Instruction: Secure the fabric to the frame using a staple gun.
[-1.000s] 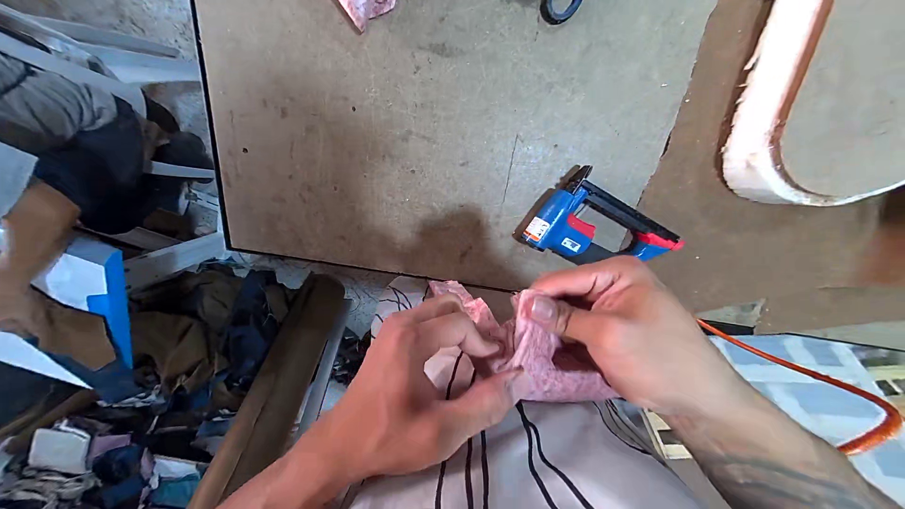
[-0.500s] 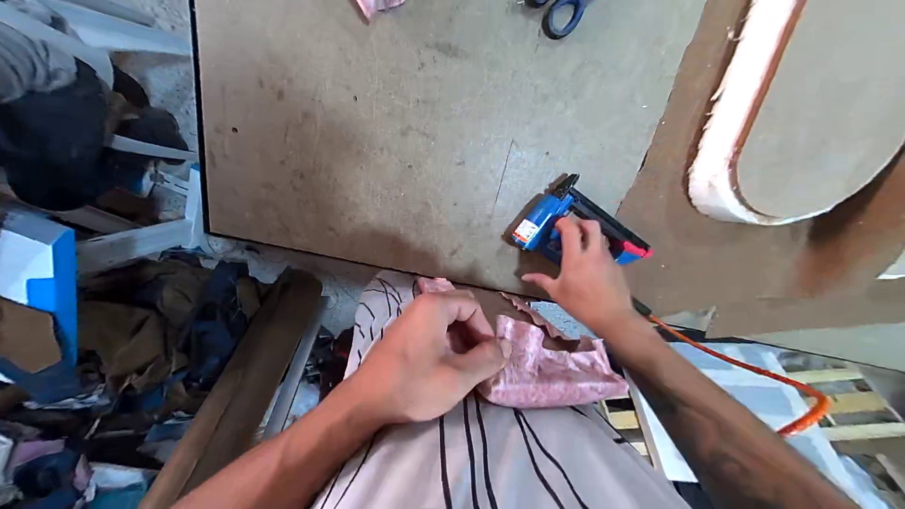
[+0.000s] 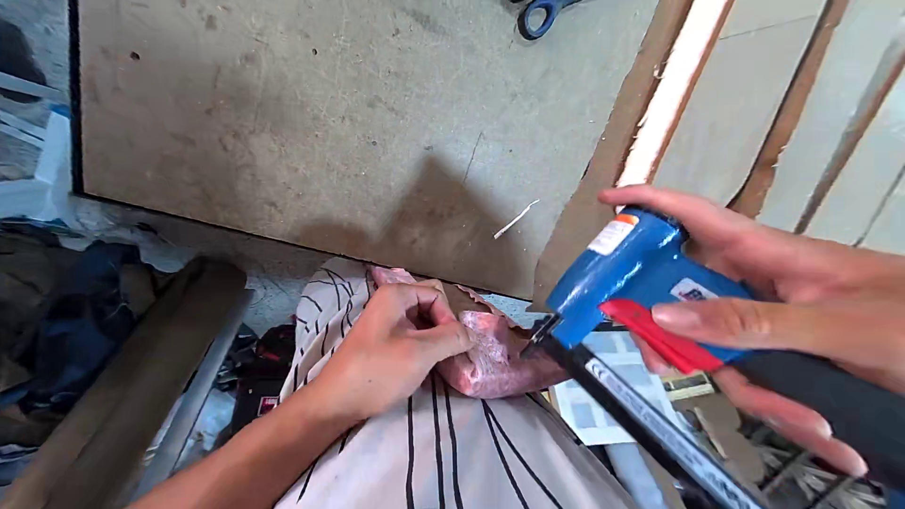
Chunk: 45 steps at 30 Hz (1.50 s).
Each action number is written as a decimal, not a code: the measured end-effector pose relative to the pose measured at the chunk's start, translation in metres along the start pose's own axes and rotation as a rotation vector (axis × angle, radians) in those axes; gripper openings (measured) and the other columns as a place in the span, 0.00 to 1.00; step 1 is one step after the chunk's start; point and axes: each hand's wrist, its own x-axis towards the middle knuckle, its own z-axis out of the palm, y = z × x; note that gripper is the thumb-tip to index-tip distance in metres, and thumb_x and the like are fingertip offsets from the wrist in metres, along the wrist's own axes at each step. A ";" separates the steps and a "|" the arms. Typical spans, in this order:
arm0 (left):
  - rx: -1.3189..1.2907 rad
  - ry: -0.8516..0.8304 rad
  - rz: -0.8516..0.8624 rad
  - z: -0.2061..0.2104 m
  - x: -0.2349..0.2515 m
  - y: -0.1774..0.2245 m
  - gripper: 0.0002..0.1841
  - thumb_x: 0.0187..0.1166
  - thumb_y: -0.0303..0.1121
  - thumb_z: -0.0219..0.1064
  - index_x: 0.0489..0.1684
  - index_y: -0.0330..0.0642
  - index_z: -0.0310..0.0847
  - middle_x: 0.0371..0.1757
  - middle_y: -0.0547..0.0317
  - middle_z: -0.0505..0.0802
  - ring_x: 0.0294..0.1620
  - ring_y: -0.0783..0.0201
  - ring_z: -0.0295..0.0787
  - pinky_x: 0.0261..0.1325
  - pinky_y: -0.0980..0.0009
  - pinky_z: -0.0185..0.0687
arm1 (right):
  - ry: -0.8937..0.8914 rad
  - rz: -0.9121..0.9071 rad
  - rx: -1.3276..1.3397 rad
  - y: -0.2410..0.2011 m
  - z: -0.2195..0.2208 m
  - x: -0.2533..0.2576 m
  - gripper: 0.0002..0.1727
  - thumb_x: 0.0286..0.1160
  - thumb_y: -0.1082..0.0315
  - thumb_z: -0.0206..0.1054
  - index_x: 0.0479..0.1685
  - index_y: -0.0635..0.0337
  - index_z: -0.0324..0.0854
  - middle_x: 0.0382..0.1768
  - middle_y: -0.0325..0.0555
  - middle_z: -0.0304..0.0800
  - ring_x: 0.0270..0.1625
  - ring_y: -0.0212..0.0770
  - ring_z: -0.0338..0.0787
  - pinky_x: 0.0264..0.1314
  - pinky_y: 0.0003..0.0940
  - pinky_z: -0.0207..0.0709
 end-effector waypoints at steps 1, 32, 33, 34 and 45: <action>0.012 -0.001 0.004 -0.001 0.001 -0.001 0.12 0.71 0.36 0.76 0.19 0.46 0.83 0.30 0.58 0.89 0.27 0.63 0.86 0.27 0.69 0.84 | -0.019 0.008 -0.017 -0.004 0.005 -0.002 0.41 0.84 0.70 0.60 0.90 0.18 0.48 0.44 0.62 0.86 0.11 0.49 0.83 0.08 0.47 0.83; 0.064 -0.087 0.007 -0.011 0.006 0.002 0.11 0.72 0.38 0.76 0.20 0.49 0.85 0.27 0.62 0.90 0.28 0.66 0.87 0.29 0.71 0.84 | -0.042 0.001 -0.059 -0.029 0.033 -0.004 0.46 0.82 0.72 0.64 0.91 0.17 0.45 0.44 0.60 0.87 0.11 0.49 0.83 0.09 0.47 0.83; 0.069 -0.086 0.013 -0.011 0.007 0.002 0.11 0.72 0.38 0.76 0.19 0.49 0.85 0.28 0.63 0.90 0.28 0.66 0.86 0.29 0.71 0.84 | -0.054 -0.010 -0.053 -0.025 0.031 -0.004 0.46 0.83 0.72 0.64 0.91 0.17 0.45 0.43 0.60 0.87 0.11 0.49 0.83 0.09 0.48 0.84; 0.076 -0.092 0.020 -0.011 0.007 0.002 0.12 0.72 0.38 0.76 0.19 0.49 0.85 0.29 0.63 0.90 0.28 0.66 0.86 0.29 0.71 0.83 | -0.070 -0.008 -0.055 -0.021 0.030 -0.003 0.45 0.83 0.71 0.65 0.91 0.18 0.45 0.42 0.60 0.86 0.10 0.49 0.82 0.09 0.49 0.84; 0.808 -0.431 0.673 -0.023 0.011 0.038 0.19 0.90 0.53 0.56 0.55 0.59 0.93 0.64 0.80 0.90 0.69 0.77 0.82 0.72 0.69 0.82 | 0.883 -0.412 -0.384 0.128 0.006 -0.035 0.53 0.71 0.61 0.73 0.91 0.14 0.41 0.42 0.44 0.91 0.13 0.48 0.84 0.11 0.51 0.85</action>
